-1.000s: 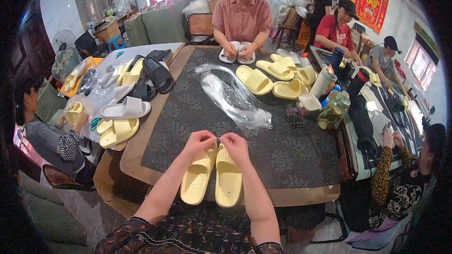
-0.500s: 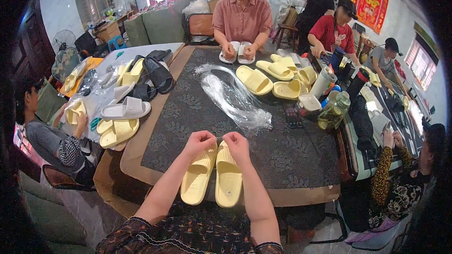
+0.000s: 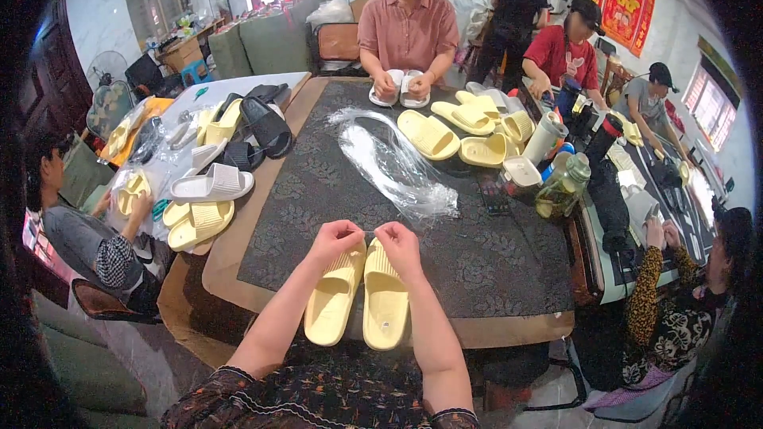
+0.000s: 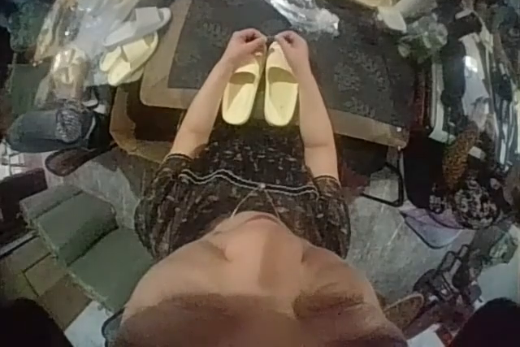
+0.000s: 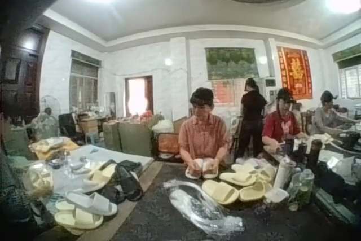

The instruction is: Inspecting, pairing, and organizing slippers at a manufacturing work table.

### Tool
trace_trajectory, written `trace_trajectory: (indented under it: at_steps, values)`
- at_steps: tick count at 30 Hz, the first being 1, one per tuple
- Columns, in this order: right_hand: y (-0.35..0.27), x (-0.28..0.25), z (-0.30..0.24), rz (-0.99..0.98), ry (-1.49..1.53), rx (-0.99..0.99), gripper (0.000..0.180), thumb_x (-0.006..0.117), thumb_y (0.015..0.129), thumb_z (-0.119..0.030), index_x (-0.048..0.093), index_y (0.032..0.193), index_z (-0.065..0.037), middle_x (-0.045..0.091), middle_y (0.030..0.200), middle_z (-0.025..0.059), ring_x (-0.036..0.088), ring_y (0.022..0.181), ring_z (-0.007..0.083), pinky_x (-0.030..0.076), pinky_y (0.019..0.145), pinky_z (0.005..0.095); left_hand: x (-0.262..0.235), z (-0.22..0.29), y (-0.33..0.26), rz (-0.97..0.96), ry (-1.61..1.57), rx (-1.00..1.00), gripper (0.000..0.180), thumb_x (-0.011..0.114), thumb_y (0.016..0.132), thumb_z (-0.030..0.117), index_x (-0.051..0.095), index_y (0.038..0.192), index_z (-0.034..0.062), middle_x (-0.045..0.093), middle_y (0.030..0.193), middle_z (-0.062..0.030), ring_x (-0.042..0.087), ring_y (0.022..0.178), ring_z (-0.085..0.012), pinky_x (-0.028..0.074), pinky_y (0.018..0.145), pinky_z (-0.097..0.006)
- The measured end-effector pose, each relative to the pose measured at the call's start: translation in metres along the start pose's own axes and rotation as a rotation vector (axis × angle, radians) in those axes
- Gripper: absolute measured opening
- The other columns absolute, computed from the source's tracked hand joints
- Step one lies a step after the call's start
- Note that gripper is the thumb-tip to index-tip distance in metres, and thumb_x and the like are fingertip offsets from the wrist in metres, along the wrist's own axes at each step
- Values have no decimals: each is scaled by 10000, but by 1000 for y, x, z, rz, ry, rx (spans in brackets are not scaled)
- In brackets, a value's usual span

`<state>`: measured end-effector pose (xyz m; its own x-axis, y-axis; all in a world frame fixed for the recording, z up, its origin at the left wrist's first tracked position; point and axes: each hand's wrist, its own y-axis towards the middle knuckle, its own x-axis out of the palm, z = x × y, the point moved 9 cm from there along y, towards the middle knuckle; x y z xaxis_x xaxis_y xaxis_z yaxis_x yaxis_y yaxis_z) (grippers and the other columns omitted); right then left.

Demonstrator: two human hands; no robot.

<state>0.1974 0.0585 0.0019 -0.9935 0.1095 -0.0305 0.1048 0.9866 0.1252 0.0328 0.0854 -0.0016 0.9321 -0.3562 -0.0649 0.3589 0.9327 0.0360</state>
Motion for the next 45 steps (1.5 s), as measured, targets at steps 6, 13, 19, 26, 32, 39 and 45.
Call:
trace_trajectory:
  at_steps: [6,13,19,26,32,39,45]
  values:
    - [-2,-3,-4,21,65,5,165,671,894,-169,657,917,-6,621,796,-24,533,743,45,435,687,221,2,2,0,-11,1,-5,144,698,865,162,695,907,25,682,802,-3,612,743,-62,494,701,-242]
    - [0,8,3,-102,-125,23,136,665,893,-143,668,925,-10,645,805,-11,560,739,53,456,675,232,3,5,-2,-23,40,-5,122,691,884,143,680,897,22,664,798,18,585,736,-45,469,673,-221]
    - [3,-8,8,76,80,44,126,676,878,-136,678,909,-14,649,810,-13,563,748,54,457,684,235,0,4,-1,13,-13,-11,130,698,872,163,692,892,35,664,777,15,585,720,-50,472,670,-227]
    - [2,0,6,-11,30,37,142,678,893,-147,663,923,-8,641,810,-10,567,757,52,461,693,227,2,0,-1,-11,-2,-36,132,705,866,167,696,902,40,674,776,7,591,712,-51,478,667,-228]
    - [2,6,8,-68,18,20,135,674,903,-150,662,897,-16,633,796,-19,558,739,50,459,679,230,2,3,1,-19,-54,14,133,700,872,165,697,904,36,678,772,3,604,709,-54,488,663,-230]
    - [3,-8,12,83,131,74,149,680,885,-142,668,912,4,642,789,-10,550,733,45,454,669,234,-2,2,1,26,18,9,156,703,863,181,704,910,32,678,769,2,605,714,-53,487,657,-231]
    - [0,6,-3,-70,-101,-10,160,683,890,-156,663,902,2,636,785,-16,547,730,45,451,657,231,1,3,1,-11,19,25,156,703,860,177,705,904,27,675,768,6,594,706,-50,481,649,-229]
